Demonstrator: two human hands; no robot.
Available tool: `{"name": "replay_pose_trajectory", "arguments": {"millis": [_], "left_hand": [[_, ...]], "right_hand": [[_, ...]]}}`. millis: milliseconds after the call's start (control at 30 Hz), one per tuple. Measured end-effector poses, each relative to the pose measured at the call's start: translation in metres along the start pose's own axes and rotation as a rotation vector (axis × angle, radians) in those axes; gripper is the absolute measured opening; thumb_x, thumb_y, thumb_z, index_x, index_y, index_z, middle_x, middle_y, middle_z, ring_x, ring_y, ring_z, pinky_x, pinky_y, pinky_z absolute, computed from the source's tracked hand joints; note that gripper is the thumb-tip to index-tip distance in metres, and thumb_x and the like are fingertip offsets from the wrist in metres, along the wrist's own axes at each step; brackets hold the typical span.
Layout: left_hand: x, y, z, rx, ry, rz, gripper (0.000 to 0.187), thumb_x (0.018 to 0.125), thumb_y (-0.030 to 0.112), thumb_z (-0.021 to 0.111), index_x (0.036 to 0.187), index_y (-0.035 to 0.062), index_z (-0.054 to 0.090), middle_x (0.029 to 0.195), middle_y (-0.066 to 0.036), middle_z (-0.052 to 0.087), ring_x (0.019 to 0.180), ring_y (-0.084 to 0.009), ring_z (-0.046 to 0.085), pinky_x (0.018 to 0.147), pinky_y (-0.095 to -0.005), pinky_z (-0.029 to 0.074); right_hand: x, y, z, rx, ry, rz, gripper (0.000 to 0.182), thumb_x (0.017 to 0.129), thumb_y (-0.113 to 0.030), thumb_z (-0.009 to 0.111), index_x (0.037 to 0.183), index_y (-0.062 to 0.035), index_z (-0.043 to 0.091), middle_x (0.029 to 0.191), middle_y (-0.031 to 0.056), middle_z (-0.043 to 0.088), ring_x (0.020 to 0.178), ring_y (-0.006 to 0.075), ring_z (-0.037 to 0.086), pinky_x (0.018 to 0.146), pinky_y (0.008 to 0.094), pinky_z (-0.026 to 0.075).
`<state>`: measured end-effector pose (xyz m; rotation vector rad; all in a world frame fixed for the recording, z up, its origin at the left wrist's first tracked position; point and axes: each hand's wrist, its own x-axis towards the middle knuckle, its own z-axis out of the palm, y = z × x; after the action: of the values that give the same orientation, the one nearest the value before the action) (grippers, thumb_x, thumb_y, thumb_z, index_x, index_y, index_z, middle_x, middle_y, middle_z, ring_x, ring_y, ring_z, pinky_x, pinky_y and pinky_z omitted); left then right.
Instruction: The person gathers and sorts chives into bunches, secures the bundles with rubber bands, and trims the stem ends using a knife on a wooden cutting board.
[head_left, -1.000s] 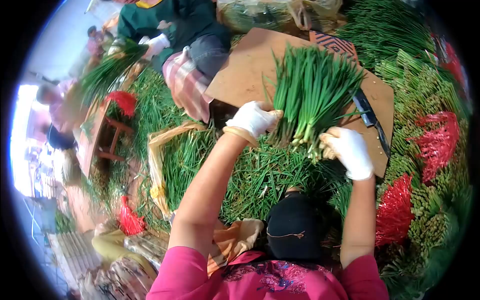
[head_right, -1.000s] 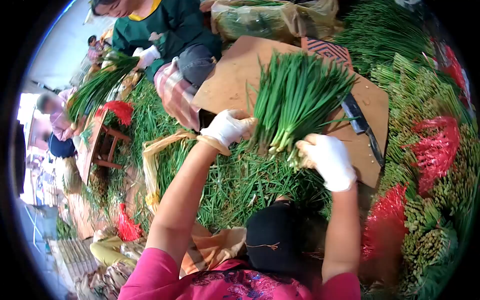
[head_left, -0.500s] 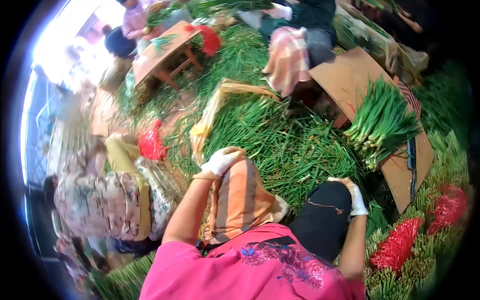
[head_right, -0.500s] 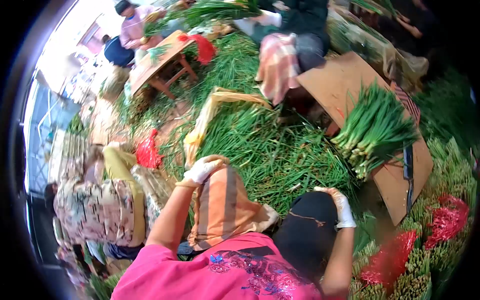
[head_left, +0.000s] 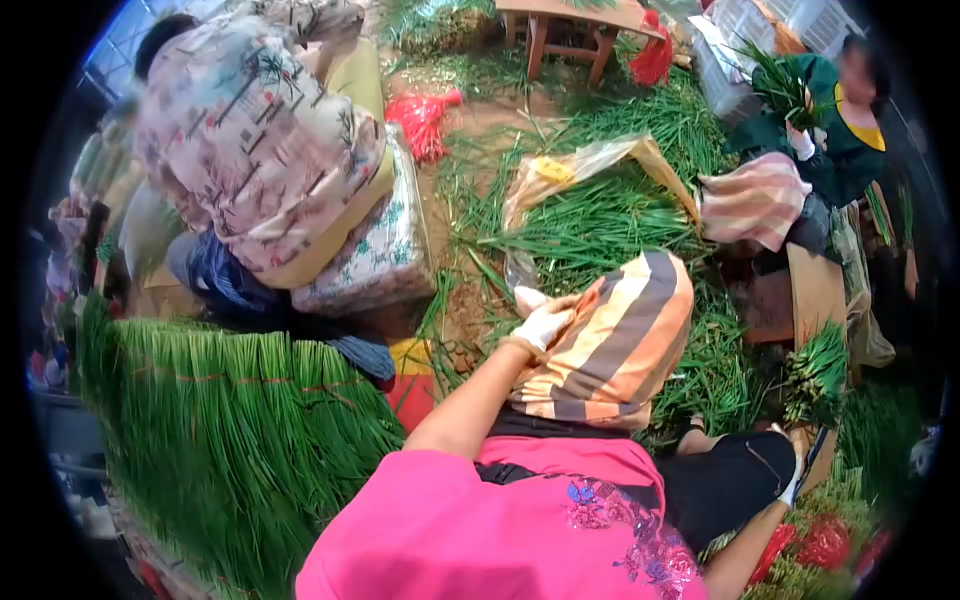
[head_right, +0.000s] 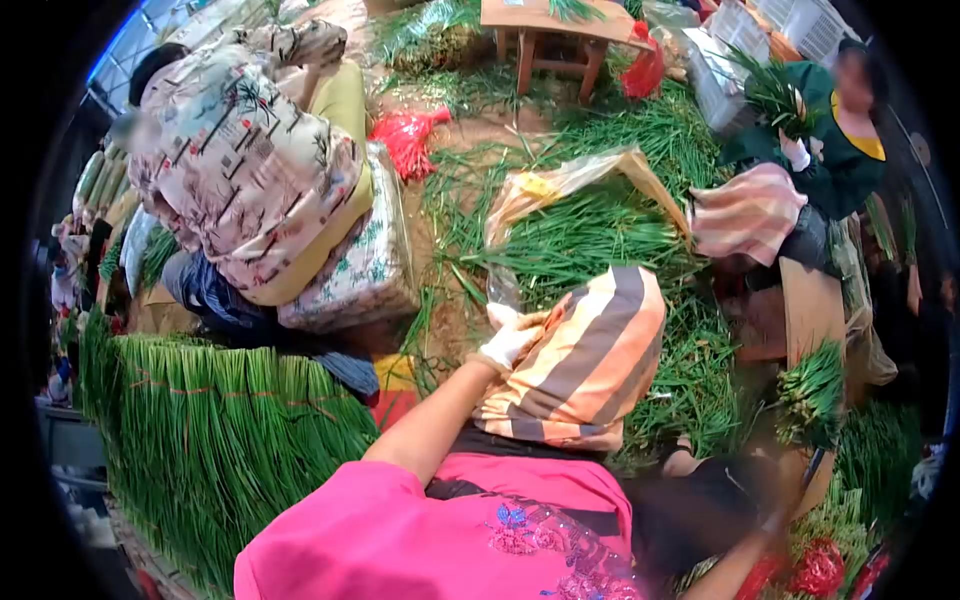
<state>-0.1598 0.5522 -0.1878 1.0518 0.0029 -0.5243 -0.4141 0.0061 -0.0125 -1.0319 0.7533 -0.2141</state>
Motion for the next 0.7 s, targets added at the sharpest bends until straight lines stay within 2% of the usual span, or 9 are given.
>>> {"name": "replay_pose_trajectory", "arguments": {"millis": [233, 300, 400, 433, 500, 533, 567, 633, 700], "left_hand": [[-0.024, 0.043, -0.036, 0.119, 0.123, -0.057, 0.035, 0.09, 0.011, 0.052, 0.123, 0.0012, 0.051, 0.109, -0.005, 0.059, 0.095, -0.0125, 0.056, 0.082, -0.0237, 0.046], [-0.033, 0.043, -0.046, -0.02, 0.137, -0.117, 0.034, 0.089, 0.01, 0.053, 0.123, 0.0013, 0.051, 0.107, -0.007, 0.061, 0.091, -0.0145, 0.059, 0.08, -0.0258, 0.05], [-0.048, 0.049, -0.041, -0.179, 0.243, -0.137, 0.033, 0.088, 0.008, 0.054, 0.121, 0.0018, 0.051, 0.106, -0.01, 0.062, 0.091, -0.0149, 0.061, 0.079, -0.0271, 0.052], [-0.042, 0.036, -0.048, -0.154, 0.206, -0.139, 0.034, 0.088, 0.009, 0.055, 0.121, 0.0017, 0.051, 0.106, -0.01, 0.062, 0.09, -0.0145, 0.061, 0.078, -0.0268, 0.051], [-0.035, 0.02, -0.063, -0.115, 0.163, -0.116, 0.034, 0.088, 0.01, 0.055, 0.121, 0.0017, 0.052, 0.105, -0.008, 0.062, 0.089, -0.0138, 0.06, 0.076, -0.026, 0.051], [-0.052, 0.048, -0.038, -0.017, 0.179, -0.126, 0.035, 0.087, 0.011, 0.057, 0.121, 0.0023, 0.053, 0.102, -0.006, 0.062, 0.084, -0.0121, 0.059, 0.073, -0.0244, 0.05], [-0.049, 0.039, -0.033, -0.09, 0.173, -0.077, 0.034, 0.087, 0.012, 0.058, 0.119, 0.0035, 0.055, 0.099, -0.004, 0.061, 0.082, -0.01, 0.057, 0.07, -0.0227, 0.049], [-0.047, 0.032, -0.028, -0.093, 0.124, -0.058, 0.033, 0.087, 0.015, 0.058, 0.118, 0.0047, 0.056, 0.102, -0.002, 0.061, 0.085, -0.0076, 0.056, 0.072, -0.0205, 0.047], [-0.055, 0.04, -0.026, -0.031, 0.183, -0.206, 0.034, 0.088, 0.016, 0.058, 0.119, 0.0043, 0.055, 0.109, -0.002, 0.06, 0.09, -0.0079, 0.056, 0.075, -0.0226, 0.047]], "right_hand": [[-0.086, -0.015, 0.122, -0.332, -0.192, -0.109, 0.052, 0.096, -0.037, 0.041, 0.115, 0.0089, 0.054, 0.093, 0.0188, 0.066, 0.079, 0.0209, 0.063, 0.078, 0.0312, 0.051], [-0.098, -0.02, 0.156, -0.407, -0.304, -0.103, 0.051, 0.096, -0.037, 0.041, 0.114, 0.0087, 0.055, 0.092, 0.0187, 0.066, 0.079, 0.021, 0.063, 0.078, 0.0313, 0.051], [-0.11, -0.027, 0.216, -0.301, -0.378, -0.044, 0.046, 0.095, -0.038, 0.043, 0.083, 0.0026, 0.062, 0.089, 0.0183, 0.066, 0.085, 0.0248, 0.063, 0.086, 0.0347, 0.047], [-0.117, -0.02, 0.237, -0.196, -0.146, -0.08, 0.043, 0.093, -0.037, 0.047, 0.077, 0.0008, 0.061, 0.089, 0.0182, 0.066, 0.087, 0.0263, 0.062, 0.09, 0.0359, 0.045], [-0.068, -0.012, 0.212, -0.041, -0.278, -0.015, 0.041, 0.091, -0.037, 0.051, 0.079, 0.0004, 0.062, 0.09, 0.0179, 0.066, 0.09, 0.0267, 0.061, 0.094, 0.0364, 0.042], [-0.041, -0.004, 0.208, 0.004, -0.409, 0.015, 0.04, 0.091, -0.038, 0.053, 0.081, 0.0001, 0.063, 0.091, 0.0157, 0.067, 0.094, 0.0249, 0.06, 0.094, 0.0357, 0.042], [0.003, 0.006, 0.188, -0.085, -0.509, -0.014, 0.039, 0.092, -0.036, 0.052, 0.093, 0.0005, 0.065, 0.098, 0.0146, 0.066, 0.099, 0.0238, 0.059, 0.096, 0.0348, 0.04], [0.054, 0.022, 0.195, -0.128, -0.654, 0.172, 0.042, 0.095, -0.035, 0.047, 0.109, 0.0018, 0.061, 0.107, 0.0141, 0.063, 0.102, 0.024, 0.057, 0.098, 0.0347, 0.039], [0.105, 0.036, 0.186, -0.299, -0.587, 0.16, 0.043, 0.095, -0.035, 0.045, 0.109, 0.0023, 0.06, 0.106, 0.0138, 0.063, 0.099, 0.0224, 0.058, 0.095, 0.0321, 0.041]]}}
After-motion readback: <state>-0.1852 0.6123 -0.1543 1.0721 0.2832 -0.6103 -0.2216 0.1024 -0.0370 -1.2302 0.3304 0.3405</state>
